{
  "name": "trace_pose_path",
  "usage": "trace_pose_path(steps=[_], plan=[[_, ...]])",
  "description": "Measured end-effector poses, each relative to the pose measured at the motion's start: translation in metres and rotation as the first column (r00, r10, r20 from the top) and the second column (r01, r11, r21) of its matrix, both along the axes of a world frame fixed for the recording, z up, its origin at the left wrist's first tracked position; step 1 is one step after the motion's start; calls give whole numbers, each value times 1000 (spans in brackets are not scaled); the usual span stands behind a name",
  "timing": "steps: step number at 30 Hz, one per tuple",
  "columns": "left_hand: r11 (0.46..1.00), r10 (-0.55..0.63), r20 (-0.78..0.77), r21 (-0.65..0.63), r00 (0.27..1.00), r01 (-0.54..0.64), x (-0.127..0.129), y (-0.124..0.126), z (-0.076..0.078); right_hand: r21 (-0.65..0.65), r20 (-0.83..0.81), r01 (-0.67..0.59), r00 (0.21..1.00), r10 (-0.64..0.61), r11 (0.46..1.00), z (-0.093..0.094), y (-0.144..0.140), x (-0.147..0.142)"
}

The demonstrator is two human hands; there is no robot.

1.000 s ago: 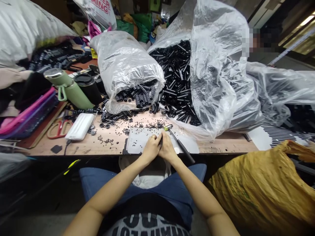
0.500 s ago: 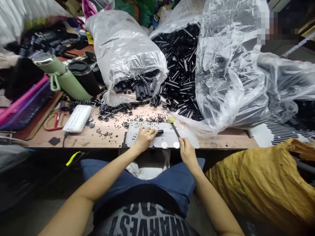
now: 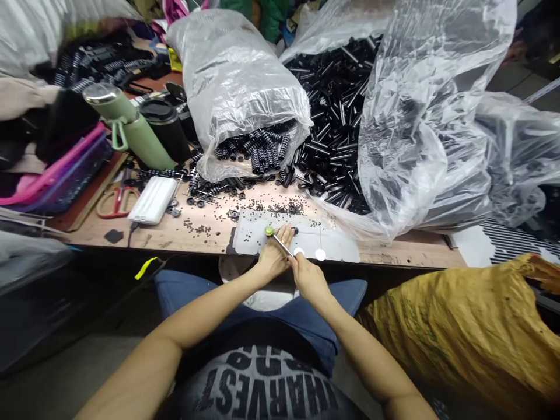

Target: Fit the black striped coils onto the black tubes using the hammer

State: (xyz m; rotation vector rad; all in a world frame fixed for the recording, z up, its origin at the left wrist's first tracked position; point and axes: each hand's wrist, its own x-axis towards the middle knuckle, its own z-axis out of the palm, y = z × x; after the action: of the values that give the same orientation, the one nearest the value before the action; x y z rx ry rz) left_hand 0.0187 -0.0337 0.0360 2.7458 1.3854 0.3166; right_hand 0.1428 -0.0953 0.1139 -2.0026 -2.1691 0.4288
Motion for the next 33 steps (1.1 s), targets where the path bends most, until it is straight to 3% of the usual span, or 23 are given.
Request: trace_pose_path(steps=[2,5,7,9,12,14,17,20,24,27,30,33], plan=[[1000,-17,16,-8,1000,17,0,8,2,-70,51,-7,999,10,997,-2,3,-3],[998,38,64,-50,997,-35,0,22,17,-17,19,58,998,-58,998,3,7,8],[991,83,75,-109,994,-74,-3,22,31,31,40,142,989,-144,989,7,13,23],[983,43,80,-180,996,-28,-8,16,42,55,111,224,967,-229,973,5,20,44],[965,-11,128,-260,992,44,-16,22,53,95,217,282,930,-296,955,-12,31,77],[956,116,169,-285,979,-64,-15,54,59,155,266,267,916,-300,951,-26,36,93],[899,377,200,-313,904,-306,-2,134,64,250,309,179,917,-253,952,-42,41,100],[865,463,193,-311,865,-393,20,209,67,285,335,107,920,-204,952,-47,44,93],[794,580,161,-333,799,-509,44,258,65,280,343,95,920,-192,955,-45,43,87],[776,603,151,-337,784,-532,47,269,59,250,259,88,954,-154,964,-43,46,92],[817,538,144,-333,831,-471,37,265,52,252,87,57,993,-81,966,-36,66,97],[886,415,164,-296,895,-357,19,245,48,347,-2,32,999,-34,937,-24,113,94]])
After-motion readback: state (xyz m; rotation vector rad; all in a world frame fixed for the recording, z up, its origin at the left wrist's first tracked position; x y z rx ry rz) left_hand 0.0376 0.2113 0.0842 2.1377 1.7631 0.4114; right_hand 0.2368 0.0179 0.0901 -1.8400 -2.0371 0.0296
